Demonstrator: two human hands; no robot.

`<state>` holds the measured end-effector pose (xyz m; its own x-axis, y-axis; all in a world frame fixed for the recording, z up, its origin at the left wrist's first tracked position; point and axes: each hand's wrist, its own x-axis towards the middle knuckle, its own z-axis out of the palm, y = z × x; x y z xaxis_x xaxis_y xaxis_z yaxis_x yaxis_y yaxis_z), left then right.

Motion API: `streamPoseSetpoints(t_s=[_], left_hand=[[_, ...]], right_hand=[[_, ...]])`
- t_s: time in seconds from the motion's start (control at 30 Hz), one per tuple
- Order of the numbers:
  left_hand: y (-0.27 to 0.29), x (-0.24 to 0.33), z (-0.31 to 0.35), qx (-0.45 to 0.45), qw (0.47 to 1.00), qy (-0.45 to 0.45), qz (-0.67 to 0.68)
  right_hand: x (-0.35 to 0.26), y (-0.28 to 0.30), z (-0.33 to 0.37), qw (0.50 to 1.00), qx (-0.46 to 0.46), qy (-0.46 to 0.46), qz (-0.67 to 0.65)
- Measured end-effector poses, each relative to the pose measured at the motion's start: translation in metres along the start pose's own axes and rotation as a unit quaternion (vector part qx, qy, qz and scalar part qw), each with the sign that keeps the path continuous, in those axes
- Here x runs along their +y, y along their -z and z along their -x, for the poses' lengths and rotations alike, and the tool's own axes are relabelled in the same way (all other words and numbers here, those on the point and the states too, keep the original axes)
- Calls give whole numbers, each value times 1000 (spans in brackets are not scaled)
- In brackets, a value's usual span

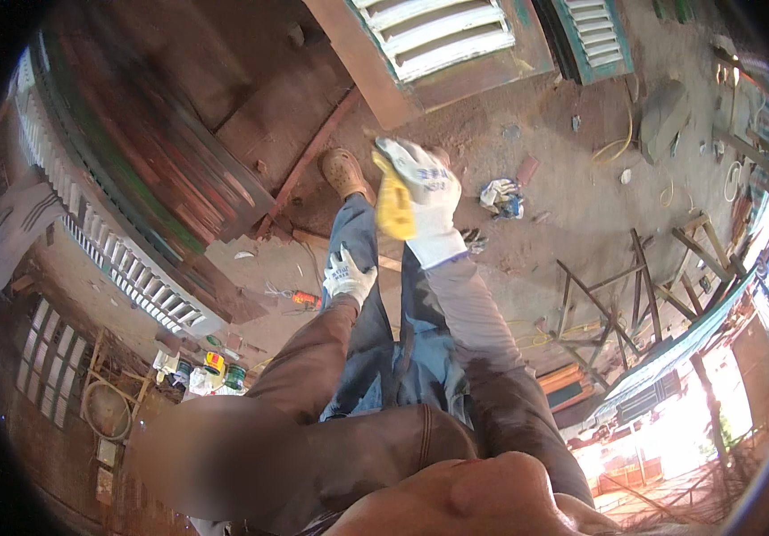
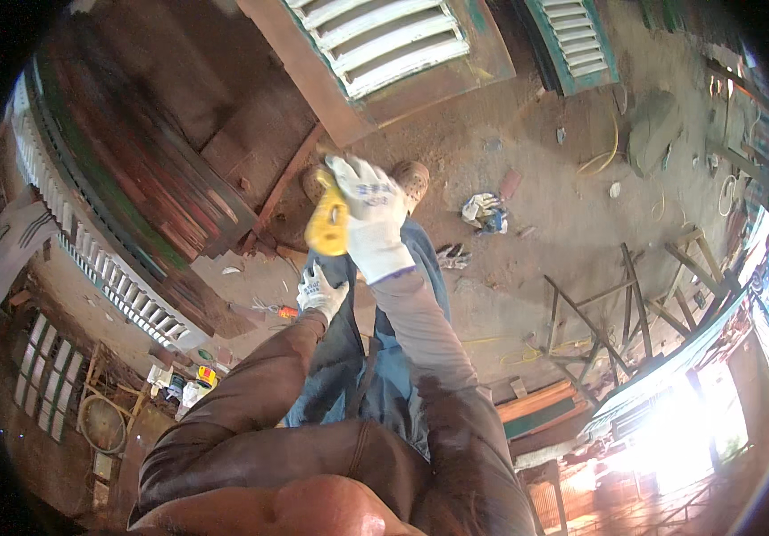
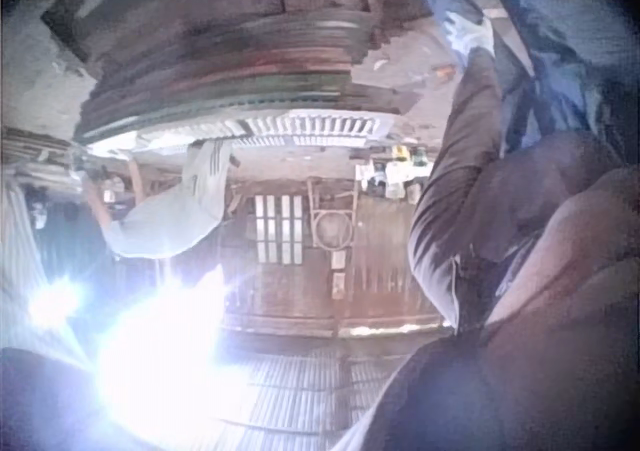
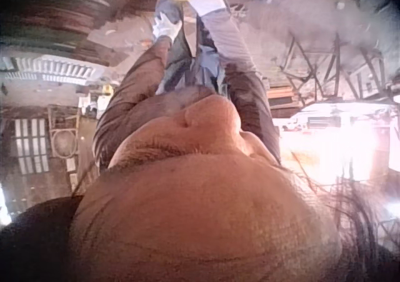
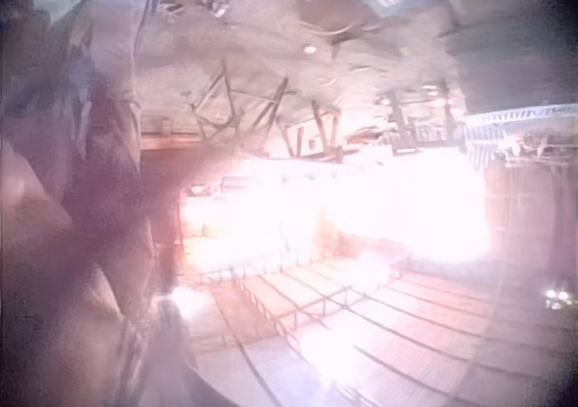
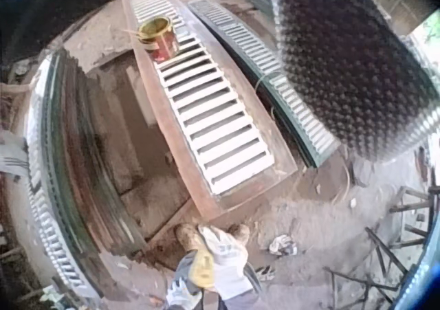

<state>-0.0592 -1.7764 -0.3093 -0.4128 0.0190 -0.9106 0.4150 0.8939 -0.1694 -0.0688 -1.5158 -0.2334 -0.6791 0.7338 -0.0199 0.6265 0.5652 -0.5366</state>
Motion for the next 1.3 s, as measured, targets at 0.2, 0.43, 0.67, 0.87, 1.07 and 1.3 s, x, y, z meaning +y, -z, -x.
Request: streamPoseSetpoints(t_s=[0.2,0.43,0.67,0.87,1.07,1.3], left_hand=[[1,-5,0,7,1000,3,14],[-4,-15,0,0,1000,-2,31],[-21,-26,-2,-17,997,-5,72],[-11,-23,-1,-35,996,1,85],[-10,-22,-1,-22,995,-2,96],[-23,-25,-4,-19,995,2,93]], right_hand=[[22,26,-6,995,72,52,-54],[61,9,-44,967,14,191,169],[68,3,-47,957,-21,216,191],[42,17,1,969,-86,193,130],[73,36,-26,993,50,92,58],[45,3,-24,990,13,79,113]])
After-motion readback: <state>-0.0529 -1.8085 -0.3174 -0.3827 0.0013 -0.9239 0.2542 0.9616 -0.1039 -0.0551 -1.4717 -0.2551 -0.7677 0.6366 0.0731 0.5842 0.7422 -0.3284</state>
